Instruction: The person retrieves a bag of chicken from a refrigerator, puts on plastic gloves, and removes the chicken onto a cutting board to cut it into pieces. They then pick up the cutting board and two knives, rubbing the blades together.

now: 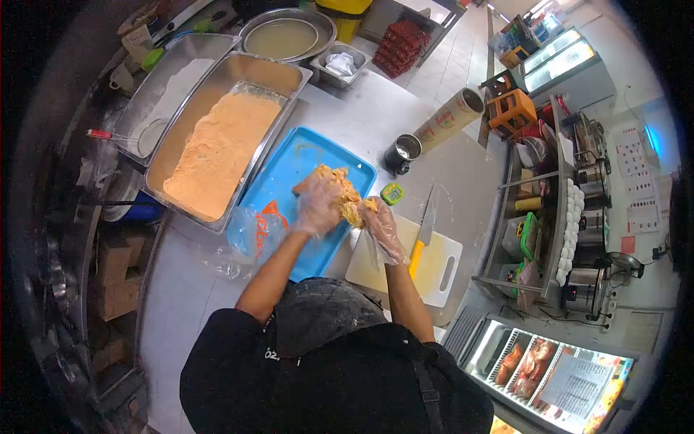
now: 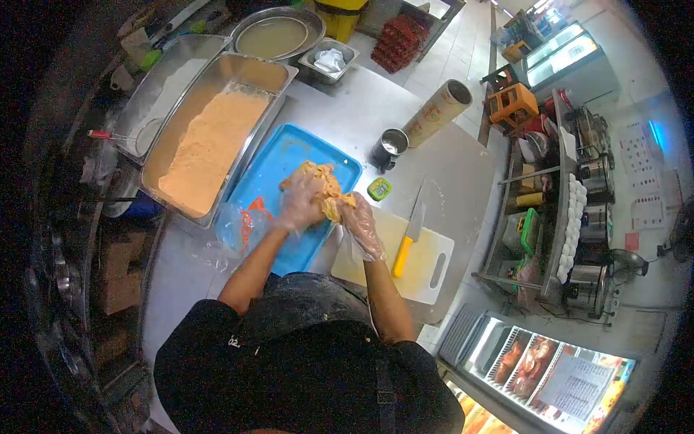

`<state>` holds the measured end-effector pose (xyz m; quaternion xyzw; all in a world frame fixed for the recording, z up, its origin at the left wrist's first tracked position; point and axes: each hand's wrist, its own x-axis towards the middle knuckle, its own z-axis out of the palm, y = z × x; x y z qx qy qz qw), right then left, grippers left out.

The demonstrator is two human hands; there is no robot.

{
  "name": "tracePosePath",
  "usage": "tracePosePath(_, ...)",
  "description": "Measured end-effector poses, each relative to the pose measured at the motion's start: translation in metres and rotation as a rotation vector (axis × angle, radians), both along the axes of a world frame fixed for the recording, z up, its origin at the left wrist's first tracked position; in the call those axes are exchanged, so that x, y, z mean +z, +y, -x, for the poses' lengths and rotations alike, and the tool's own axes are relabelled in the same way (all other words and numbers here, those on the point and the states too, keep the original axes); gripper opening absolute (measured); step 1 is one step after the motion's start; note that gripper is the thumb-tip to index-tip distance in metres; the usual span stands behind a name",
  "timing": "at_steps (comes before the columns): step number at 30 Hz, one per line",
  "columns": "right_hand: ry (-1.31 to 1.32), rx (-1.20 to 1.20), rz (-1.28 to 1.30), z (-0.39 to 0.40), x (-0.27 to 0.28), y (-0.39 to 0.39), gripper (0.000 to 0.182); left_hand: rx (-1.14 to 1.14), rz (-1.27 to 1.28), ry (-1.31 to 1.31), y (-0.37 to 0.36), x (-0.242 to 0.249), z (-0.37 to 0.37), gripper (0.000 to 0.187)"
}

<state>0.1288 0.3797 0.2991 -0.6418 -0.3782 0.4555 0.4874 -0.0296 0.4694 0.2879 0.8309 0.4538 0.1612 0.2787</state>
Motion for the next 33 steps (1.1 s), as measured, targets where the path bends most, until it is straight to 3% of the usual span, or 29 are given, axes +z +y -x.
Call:
tracePosePath(1,-0.012,-0.002,0.022,-0.001,-0.002,-0.002,0.022,-0.035,-0.258,0.042,-0.014,-0.012,0.002,0.054)
tracePosePath(7,-0.191,0.054,0.076,0.005,0.005,-0.027,0.023,0.028,-0.320,-0.110,-0.008,-0.056,-0.007,0.064)
tracePosePath(9,-0.226,0.014,0.170,0.019,0.032,-0.039,0.023,-0.009,-0.320,-0.083,0.002,-0.063,-0.013,0.063)
tracePosePath(11,-0.144,-0.004,0.124,0.017,0.023,-0.048,0.025,-0.055,-0.315,-0.046,0.012,-0.065,-0.016,0.061)
tracePosePath(13,-0.280,-0.051,0.140,0.018,0.036,-0.054,0.022,-0.097,-0.304,-0.118,0.017,-0.062,-0.026,0.057)
tracePosePath(17,-0.309,-0.099,0.208,0.022,0.053,-0.062,0.021,-0.170,-0.255,-0.053,0.024,-0.046,-0.032,0.059)
tracePosePath(19,-0.301,-0.170,0.158,0.015,0.025,-0.073,0.030,-0.174,-0.261,-0.033,0.027,-0.052,-0.033,0.061)
tracePosePath(24,-0.384,-0.135,0.149,0.035,0.093,-0.080,0.020,-0.184,-0.195,0.040,0.026,-0.036,-0.030,0.059)
tracePosePath(29,-0.390,-0.135,0.100,0.035,0.097,-0.086,0.019,-0.133,-0.163,-0.035,0.029,-0.046,-0.031,0.060)
tracePosePath(31,-0.555,-0.117,0.021,0.036,0.106,-0.086,0.018,-0.136,-0.143,-0.040,0.031,-0.050,-0.029,0.063)
tracePosePath(33,-0.491,-0.119,0.011,0.032,0.091,-0.087,0.017,-0.138,-0.124,-0.045,0.040,-0.065,-0.025,0.065)
